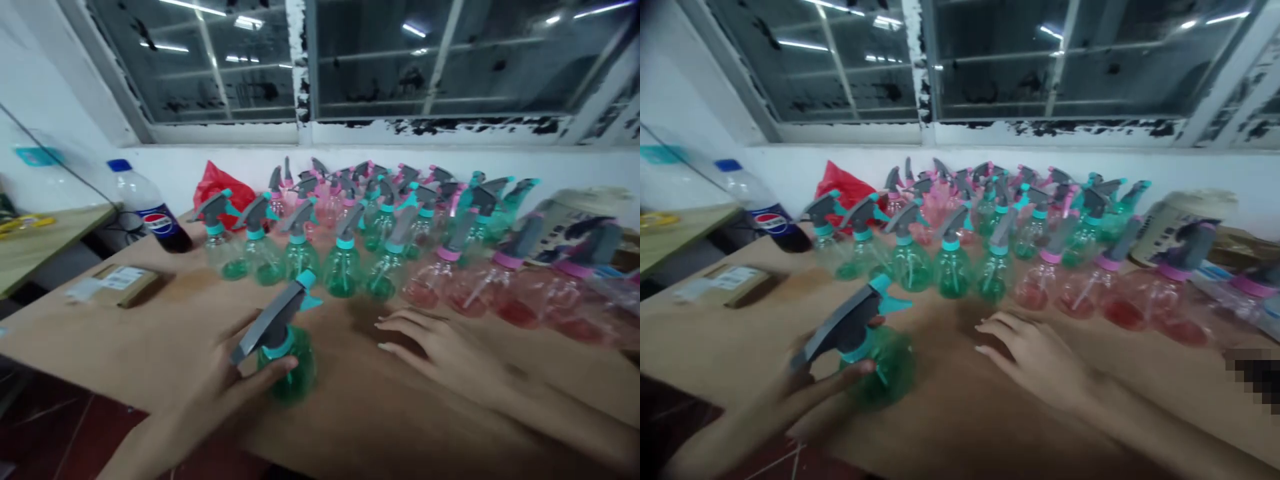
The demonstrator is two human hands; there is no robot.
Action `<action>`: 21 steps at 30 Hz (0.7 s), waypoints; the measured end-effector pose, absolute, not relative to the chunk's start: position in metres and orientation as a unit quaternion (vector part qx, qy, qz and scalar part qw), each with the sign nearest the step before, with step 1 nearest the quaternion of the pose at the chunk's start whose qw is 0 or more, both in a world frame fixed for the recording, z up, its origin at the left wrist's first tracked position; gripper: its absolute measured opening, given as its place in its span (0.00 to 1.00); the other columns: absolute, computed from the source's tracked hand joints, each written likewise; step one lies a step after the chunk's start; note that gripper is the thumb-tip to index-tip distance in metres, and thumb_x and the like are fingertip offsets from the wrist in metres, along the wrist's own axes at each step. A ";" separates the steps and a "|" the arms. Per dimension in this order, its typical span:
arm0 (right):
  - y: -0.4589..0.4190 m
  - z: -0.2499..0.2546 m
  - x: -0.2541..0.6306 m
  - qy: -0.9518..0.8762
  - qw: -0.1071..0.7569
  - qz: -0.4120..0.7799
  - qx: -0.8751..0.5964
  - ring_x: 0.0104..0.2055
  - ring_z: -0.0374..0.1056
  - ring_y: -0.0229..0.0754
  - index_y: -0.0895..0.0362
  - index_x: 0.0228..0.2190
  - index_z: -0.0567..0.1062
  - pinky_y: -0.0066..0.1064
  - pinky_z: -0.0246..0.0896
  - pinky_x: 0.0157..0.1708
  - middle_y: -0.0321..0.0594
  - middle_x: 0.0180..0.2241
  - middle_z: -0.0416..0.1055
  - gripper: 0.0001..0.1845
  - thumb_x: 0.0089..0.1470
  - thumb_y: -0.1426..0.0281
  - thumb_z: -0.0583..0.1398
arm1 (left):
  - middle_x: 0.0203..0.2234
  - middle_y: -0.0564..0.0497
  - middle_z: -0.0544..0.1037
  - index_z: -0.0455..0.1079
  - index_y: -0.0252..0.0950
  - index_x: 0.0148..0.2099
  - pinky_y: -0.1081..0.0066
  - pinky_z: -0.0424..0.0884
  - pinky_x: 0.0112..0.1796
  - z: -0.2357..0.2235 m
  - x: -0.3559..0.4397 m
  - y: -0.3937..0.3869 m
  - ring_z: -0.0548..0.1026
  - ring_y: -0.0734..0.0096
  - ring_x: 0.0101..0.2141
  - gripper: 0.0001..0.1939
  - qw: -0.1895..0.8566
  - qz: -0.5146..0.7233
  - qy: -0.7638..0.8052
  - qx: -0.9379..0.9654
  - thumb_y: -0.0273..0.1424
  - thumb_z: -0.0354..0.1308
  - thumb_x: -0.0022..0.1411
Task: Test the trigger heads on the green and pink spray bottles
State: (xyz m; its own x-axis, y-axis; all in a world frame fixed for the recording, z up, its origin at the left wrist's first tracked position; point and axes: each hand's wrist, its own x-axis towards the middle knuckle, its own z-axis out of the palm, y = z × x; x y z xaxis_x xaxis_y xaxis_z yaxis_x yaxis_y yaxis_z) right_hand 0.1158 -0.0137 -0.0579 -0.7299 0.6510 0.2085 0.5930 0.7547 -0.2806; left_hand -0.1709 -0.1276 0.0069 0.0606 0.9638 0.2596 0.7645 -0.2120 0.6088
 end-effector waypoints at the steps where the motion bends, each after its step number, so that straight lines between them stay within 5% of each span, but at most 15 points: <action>1: -0.015 -0.051 0.098 -0.931 0.155 0.098 -0.314 0.46 0.70 0.45 0.52 0.45 0.71 0.41 0.67 0.44 0.40 0.47 0.71 0.17 0.61 0.61 0.50 | 0.51 0.54 0.73 0.65 0.51 0.53 0.54 0.66 0.52 0.004 -0.186 -0.132 0.71 0.55 0.50 0.21 0.140 0.328 0.628 0.691 0.42 0.57 0.57; 7: -0.021 -0.035 0.004 -0.949 0.187 0.137 -0.215 0.41 0.71 0.43 0.53 0.44 0.72 0.37 0.67 0.41 0.38 0.42 0.73 0.14 0.59 0.62 0.53 | 0.42 0.48 0.79 0.73 0.42 0.40 0.52 0.69 0.47 -0.004 -0.276 -0.136 0.73 0.48 0.47 0.17 0.113 0.398 0.725 0.550 0.44 0.60 0.50; 15: -0.034 -0.056 -0.047 -0.951 0.165 0.201 -0.165 0.34 0.71 0.39 0.52 0.43 0.73 0.31 0.66 0.34 0.38 0.38 0.73 0.13 0.58 0.64 0.54 | 0.30 0.47 0.79 0.72 0.35 0.37 0.62 0.74 0.32 0.000 -0.365 -0.095 0.77 0.56 0.32 0.16 0.050 0.421 0.759 0.495 0.42 0.61 0.50; 21: -0.034 -0.071 -0.053 -0.946 0.146 0.236 -0.167 0.32 0.71 0.39 0.51 0.41 0.73 0.32 0.67 0.33 0.38 0.37 0.73 0.11 0.58 0.64 0.54 | 0.40 0.47 0.76 0.69 0.33 0.47 0.62 0.72 0.42 -0.006 -0.388 -0.057 0.75 0.61 0.40 0.15 0.004 0.411 0.745 0.525 0.33 0.61 0.58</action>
State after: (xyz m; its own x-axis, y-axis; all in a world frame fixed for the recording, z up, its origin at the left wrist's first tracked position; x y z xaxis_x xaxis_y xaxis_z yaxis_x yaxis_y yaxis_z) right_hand -0.0528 -0.0344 -0.0709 -0.9013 0.3855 0.1977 0.2476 0.8329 -0.4950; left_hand -0.3882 -0.0567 -0.0060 -0.4478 0.7862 0.4258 0.7794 0.1098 0.6169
